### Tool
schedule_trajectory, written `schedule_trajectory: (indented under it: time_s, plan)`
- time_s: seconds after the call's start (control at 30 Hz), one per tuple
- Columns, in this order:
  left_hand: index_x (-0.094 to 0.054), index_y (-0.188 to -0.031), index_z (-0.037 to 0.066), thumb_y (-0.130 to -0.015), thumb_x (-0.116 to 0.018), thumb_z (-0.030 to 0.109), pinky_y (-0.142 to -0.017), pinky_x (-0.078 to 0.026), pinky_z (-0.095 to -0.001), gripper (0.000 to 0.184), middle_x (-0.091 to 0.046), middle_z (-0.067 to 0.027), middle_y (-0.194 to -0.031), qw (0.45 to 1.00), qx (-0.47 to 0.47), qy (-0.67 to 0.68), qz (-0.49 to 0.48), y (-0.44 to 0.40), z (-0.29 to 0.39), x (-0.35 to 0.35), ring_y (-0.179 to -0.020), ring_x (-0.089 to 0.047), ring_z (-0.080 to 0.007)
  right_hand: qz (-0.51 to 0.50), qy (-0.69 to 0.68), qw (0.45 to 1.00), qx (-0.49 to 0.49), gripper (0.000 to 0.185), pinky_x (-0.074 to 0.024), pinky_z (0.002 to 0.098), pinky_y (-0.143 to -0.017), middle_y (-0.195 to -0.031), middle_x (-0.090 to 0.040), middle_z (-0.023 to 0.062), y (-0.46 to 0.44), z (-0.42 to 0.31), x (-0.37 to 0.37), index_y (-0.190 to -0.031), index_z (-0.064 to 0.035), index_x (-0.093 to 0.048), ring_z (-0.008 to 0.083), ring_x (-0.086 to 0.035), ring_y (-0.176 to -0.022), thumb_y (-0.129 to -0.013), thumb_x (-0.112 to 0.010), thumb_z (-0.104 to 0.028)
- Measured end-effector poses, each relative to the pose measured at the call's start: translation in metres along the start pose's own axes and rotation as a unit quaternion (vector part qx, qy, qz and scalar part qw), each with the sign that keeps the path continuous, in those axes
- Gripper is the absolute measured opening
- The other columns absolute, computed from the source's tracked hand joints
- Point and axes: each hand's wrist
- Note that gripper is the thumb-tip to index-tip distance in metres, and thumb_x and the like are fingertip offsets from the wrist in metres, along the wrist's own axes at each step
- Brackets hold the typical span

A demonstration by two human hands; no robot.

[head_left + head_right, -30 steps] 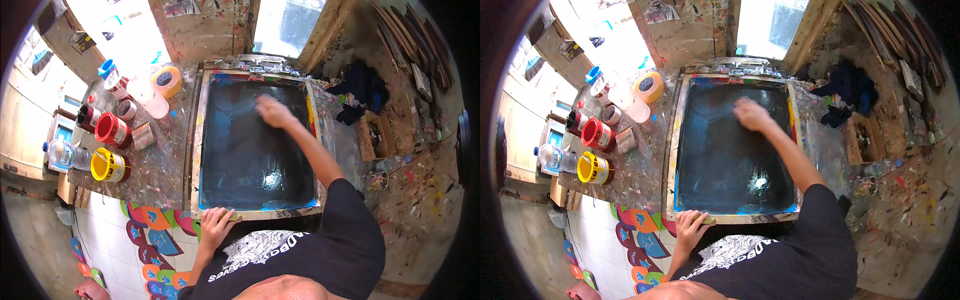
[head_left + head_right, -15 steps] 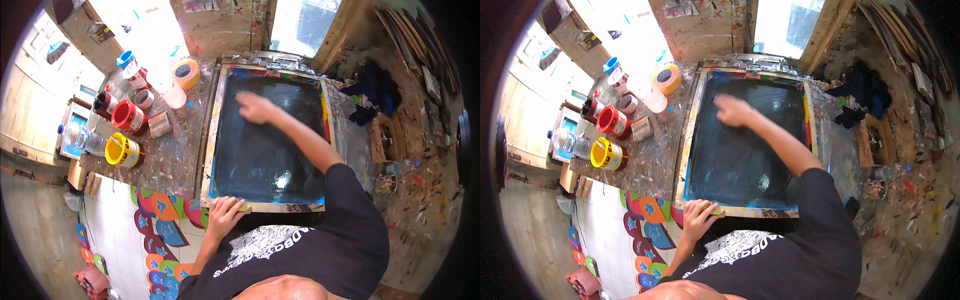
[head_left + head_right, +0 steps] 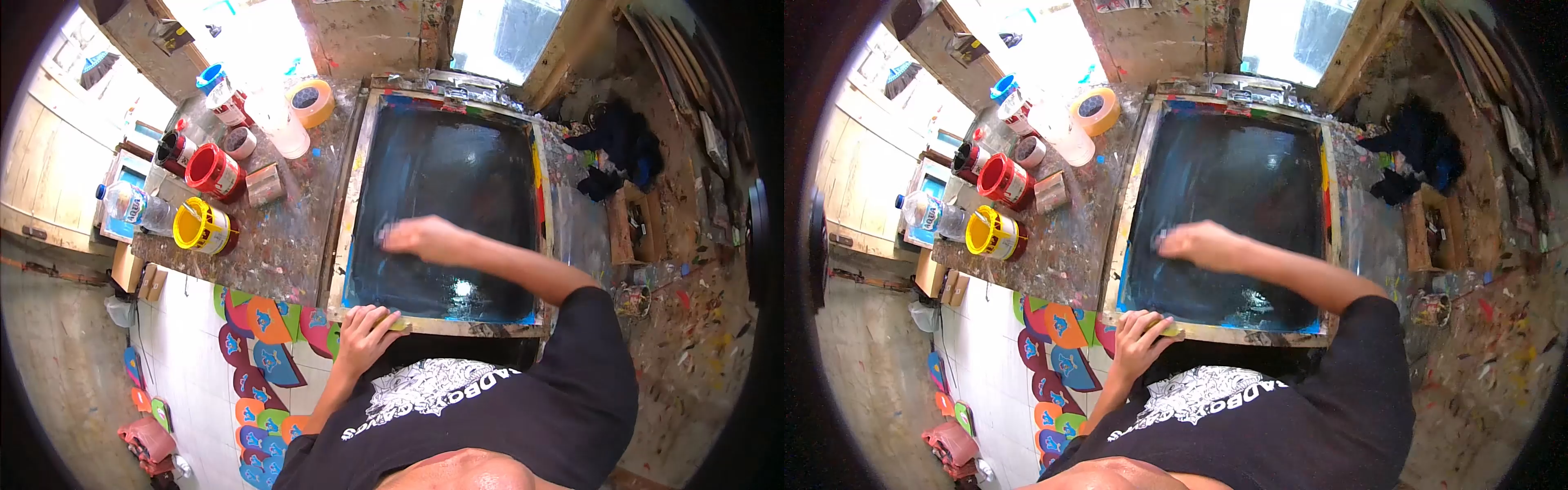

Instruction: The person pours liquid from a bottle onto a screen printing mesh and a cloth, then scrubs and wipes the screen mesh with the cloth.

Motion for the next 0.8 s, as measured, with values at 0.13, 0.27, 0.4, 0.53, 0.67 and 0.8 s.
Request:
schedule_trajectory:
  time_s: [0.13,0.27,0.4,0.53,0.67,0.8]
  plan:
    - [-0.076,-0.107,0.01,-0.069,-0.089,0.023,-0.092,-0.045,-0.0421,0.042,-0.068,-0.004,-0.106,1.0,0.005,-0.002,0.002,-0.002,0.001,0.0,-0.102,-0.064,-0.0255,0.181,0.097,0.966,-0.157,0.047,-0.0522,0.041,-0.107,-0.135,-0.066,0.0149,-0.018,0.134,0.011,-0.129,-0.0089,-0.068,0.0312,-0.064,-0.126,-0.085,-0.059,0.003]
    - [-0.076,-0.107,0.009,-0.07,-0.089,0.023,-0.092,-0.045,-0.0422,0.042,-0.068,-0.0044,-0.107,1.0,-0.001,-0.003,0.003,-0.003,0.0,0.003,-0.102,-0.064,-0.0255,0.146,0.041,0.961,-0.233,0.05,-0.0533,0.0431,-0.104,-0.135,-0.066,0.0166,-0.037,0.122,0.014,-0.131,-0.0074,-0.066,0.0327,-0.064,-0.124,-0.083,-0.06,0.003]
    - [-0.075,-0.111,0.009,-0.072,-0.088,0.024,-0.094,-0.045,-0.0425,0.043,-0.067,-0.0043,-0.109,1.0,-0.008,0.001,-0.004,-0.001,-0.002,0.0,-0.102,-0.063,-0.0251,-0.011,-0.041,0.998,-0.044,0.052,-0.0493,0.0429,-0.111,-0.147,-0.057,0.0177,-0.009,-0.022,-0.009,-0.136,-0.0073,-0.061,0.0323,-0.057,-0.134,-0.084,-0.061,-0.001]
    - [-0.075,-0.109,0.009,-0.069,-0.089,0.023,-0.092,-0.044,-0.0423,0.045,-0.067,-0.0049,-0.108,1.0,-0.011,-0.007,-0.009,-0.002,-0.003,0.0,-0.101,-0.063,-0.026,-0.073,-0.076,0.992,0.063,0.058,-0.0442,0.0402,-0.117,-0.148,-0.057,0.011,-0.004,-0.021,0.012,-0.137,-0.0125,-0.062,0.029,-0.053,-0.139,-0.081,-0.062,0.005]
    - [-0.075,-0.108,0.008,-0.068,-0.089,0.02,-0.091,-0.044,-0.0424,0.045,-0.067,-0.0046,-0.107,1.0,0.001,0.004,0.008,-0.004,0.001,-0.001,-0.101,-0.064,-0.0261,0.135,0.017,0.986,-0.091,0.051,-0.051,0.0409,-0.107,-0.135,-0.066,0.0151,-0.023,0.12,0.012,-0.129,-0.0096,-0.068,0.0295,-0.061,-0.129,-0.08,-0.063,0.004]
    - [-0.075,-0.109,0.008,-0.069,-0.089,0.02,-0.092,-0.044,-0.0426,0.044,-0.068,-0.0042,-0.107,1.0,0.006,0.015,0.008,0.001,-0.001,-0.003,-0.101,-0.064,-0.0259,0.084,-0.024,0.99,-0.107,0.047,-0.0526,0.0398,-0.106,-0.135,-0.067,0.0146,-0.023,0.042,-0.002,-0.129,-0.0082,-0.068,0.027,-0.062,-0.128,-0.083,-0.063,0.002]
Point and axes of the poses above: each hand's wrist, its own y-axis away from the middle knuckle, its own x-axis out of the back of the hand, z = x × y
